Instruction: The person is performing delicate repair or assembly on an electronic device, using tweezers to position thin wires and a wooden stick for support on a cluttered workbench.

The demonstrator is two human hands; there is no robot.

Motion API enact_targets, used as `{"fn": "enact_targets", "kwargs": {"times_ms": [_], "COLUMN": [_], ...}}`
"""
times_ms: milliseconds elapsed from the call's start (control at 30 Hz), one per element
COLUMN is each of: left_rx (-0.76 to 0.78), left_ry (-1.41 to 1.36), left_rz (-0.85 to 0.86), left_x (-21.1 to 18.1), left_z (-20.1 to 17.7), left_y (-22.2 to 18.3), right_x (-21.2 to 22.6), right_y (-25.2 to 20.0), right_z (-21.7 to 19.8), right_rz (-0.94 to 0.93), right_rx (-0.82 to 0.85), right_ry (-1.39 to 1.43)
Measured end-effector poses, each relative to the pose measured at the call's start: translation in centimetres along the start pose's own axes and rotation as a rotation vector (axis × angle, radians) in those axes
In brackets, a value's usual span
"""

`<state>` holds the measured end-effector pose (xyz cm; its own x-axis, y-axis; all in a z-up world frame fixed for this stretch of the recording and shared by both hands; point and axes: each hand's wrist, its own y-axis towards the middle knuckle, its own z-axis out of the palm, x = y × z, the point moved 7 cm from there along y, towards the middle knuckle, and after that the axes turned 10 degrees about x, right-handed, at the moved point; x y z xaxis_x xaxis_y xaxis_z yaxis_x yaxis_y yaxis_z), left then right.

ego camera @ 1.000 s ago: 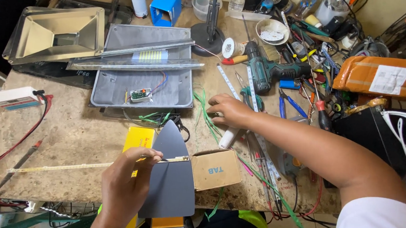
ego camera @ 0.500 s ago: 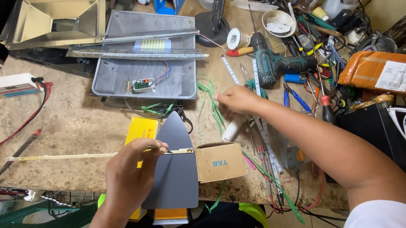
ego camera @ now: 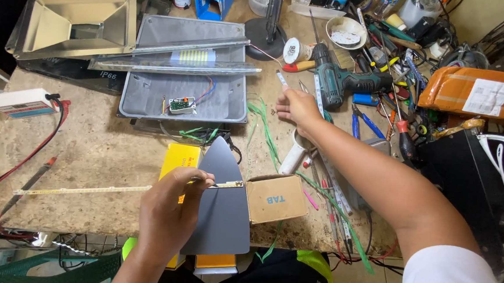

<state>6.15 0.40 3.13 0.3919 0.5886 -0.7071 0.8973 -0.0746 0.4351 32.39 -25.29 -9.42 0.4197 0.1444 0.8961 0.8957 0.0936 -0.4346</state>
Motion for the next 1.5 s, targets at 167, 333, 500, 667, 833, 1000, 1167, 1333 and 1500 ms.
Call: {"fn": "enact_targets", "kwargs": {"times_ms": [167, 333, 500, 667, 833, 1000, 1167, 1333, 1500], "left_rx": [0.012, 0.016, 0.001, 0.006, -0.014, -0.078, 0.002, -0.044, 0.03], "left_ry": [-0.021, -0.05, -0.053, -0.054, -0.069, -0.059, -0.057, -0.066, -0.029], "left_rz": [-0.001, -0.002, 0.001, -0.04, -0.002, -0.053, -0.067, 0.037, -0.049], "left_x": [0.1, -0.1, -0.2, 0.5, 0.1, -0.8, -1.5, -1.9, 0.2], "left_z": [0.1, 0.0, -0.1, 0.3, 0.2, -0.2, -0.3, -0.4, 0.5], "left_y": [0.1, 0.1, -0.1, -0.1, -0.3, 0.2, 0.3, 0.3, -0.7], "right_x": [-1.2, -3.4, 0.8, 8.2, 14.7, 17.0, 14.9, 13.6, 12.6], "right_y": [-4.8, -0.8, -0.7, 6.9, 11.9, 12.7, 13.5, 12.6, 13.7], "right_z": [3.2, 3.4, 2.3, -2.3, -1.6, 2.0, 3.4, 3.3, 1.9], "right_rz": [0.271, 0.2, 0.128, -0.298, -0.368, -0.241, -0.122, -0.098, -0.098], "right_rx": [0.265, 0.186, 0.128, -0.29, -0.246, -0.042, -0.019, 0.055, 0.104], "right_ry": [-0.215, -0.102, -0.109, -0.587, -0.459, -0.55, -0.658, -0.767, -0.882]}}
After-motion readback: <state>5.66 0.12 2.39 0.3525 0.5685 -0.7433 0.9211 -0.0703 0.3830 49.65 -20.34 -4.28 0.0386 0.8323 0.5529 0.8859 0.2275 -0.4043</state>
